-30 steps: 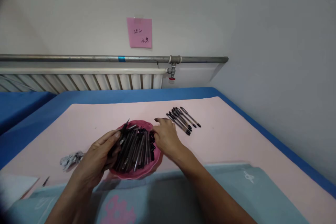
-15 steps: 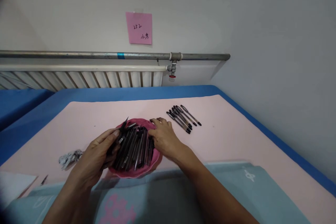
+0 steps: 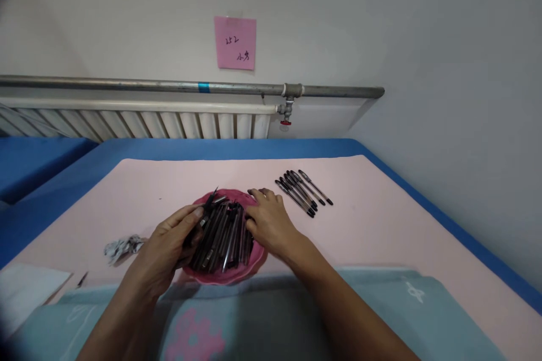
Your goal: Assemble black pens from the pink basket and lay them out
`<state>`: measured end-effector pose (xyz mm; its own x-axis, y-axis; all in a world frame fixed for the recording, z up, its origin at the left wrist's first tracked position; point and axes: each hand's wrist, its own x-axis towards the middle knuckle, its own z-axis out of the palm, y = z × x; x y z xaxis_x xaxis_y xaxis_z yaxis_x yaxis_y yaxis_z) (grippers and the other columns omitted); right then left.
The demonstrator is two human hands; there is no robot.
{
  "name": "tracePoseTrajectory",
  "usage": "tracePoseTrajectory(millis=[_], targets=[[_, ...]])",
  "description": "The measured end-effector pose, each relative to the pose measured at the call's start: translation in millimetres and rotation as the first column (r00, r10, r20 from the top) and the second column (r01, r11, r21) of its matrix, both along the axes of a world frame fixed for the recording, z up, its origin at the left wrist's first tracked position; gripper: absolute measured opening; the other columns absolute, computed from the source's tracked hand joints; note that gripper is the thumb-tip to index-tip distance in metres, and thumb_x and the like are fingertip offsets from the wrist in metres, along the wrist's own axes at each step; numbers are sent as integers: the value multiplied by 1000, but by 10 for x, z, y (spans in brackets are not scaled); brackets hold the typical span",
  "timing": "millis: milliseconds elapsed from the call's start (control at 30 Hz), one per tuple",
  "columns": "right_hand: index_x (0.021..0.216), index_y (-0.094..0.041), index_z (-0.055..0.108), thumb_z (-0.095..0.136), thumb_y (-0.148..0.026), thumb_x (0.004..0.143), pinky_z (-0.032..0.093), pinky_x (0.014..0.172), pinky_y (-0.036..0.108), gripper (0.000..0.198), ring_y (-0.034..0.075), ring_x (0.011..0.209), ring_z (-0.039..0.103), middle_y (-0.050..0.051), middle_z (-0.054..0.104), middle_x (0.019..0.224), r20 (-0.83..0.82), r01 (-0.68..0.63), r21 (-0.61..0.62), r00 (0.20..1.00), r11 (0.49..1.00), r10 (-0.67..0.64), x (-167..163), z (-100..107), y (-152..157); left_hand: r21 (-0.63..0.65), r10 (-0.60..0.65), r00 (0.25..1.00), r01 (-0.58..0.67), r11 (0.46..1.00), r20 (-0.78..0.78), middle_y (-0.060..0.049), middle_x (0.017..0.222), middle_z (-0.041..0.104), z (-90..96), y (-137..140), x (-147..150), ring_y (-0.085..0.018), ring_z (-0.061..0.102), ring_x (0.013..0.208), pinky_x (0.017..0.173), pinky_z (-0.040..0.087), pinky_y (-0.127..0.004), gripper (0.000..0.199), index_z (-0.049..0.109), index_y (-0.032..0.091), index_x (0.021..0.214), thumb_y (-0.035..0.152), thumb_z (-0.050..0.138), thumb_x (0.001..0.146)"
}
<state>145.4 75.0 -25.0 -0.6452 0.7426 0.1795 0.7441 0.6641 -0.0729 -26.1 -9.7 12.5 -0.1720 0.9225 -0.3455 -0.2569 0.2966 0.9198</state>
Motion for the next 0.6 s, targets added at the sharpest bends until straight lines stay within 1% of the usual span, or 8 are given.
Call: tracePoseTrajectory(millis=[67,200,300,433,600], targets=[[89,-22,69,51,-22,78,30,83,42,20,30,109,39,11,48,125,19,12,-7,1000,1000,-12,-30,5,4,9,-2,1000,2,1000,-6,9,47,36,-11,5,-2,-1,21,35,36,12,-16,34,60,20,93,46,59,71],[84,-19,68,50,-26,79,30,82,42,20,30,106,40,11,50,120,54,35,20,998,999,-36,-91,32,-10,14,4,1000,-4,1000,5,9,46,35,-20,6,-6,-2,21,35,36,13,-17,37,61,19,97,46,60,70],[84,-17,67,48,-24,80,30,81,42,21,30,104,40,12,51,118,69,54,21,996,998,-55,-121,49,-21,19,8,1000,-9,1000,12,8,47,37,-10,2,-4,-2,20,35,36,13,-17,38,61,20,98,46,60,70],[87,-17,66,47,-22,80,29,81,41,21,30,104,40,13,51,117,85,45,45,995,998,-49,-136,56,-22,14,16,1000,-16,1000,-10,8,47,37,4,2,2,-2,21,36,37,13,-17,35,62,19,94,45,59,71],[85,-19,67,48,-23,78,29,78,39,20,30,99,43,11,54,112,113,45,14,993,999,-46,-142,71,-24,29,18,999,-17,999,-35,8,48,38,15,5,3,-2,22,36,38,16,-18,30,63,19,88,44,58,72]])
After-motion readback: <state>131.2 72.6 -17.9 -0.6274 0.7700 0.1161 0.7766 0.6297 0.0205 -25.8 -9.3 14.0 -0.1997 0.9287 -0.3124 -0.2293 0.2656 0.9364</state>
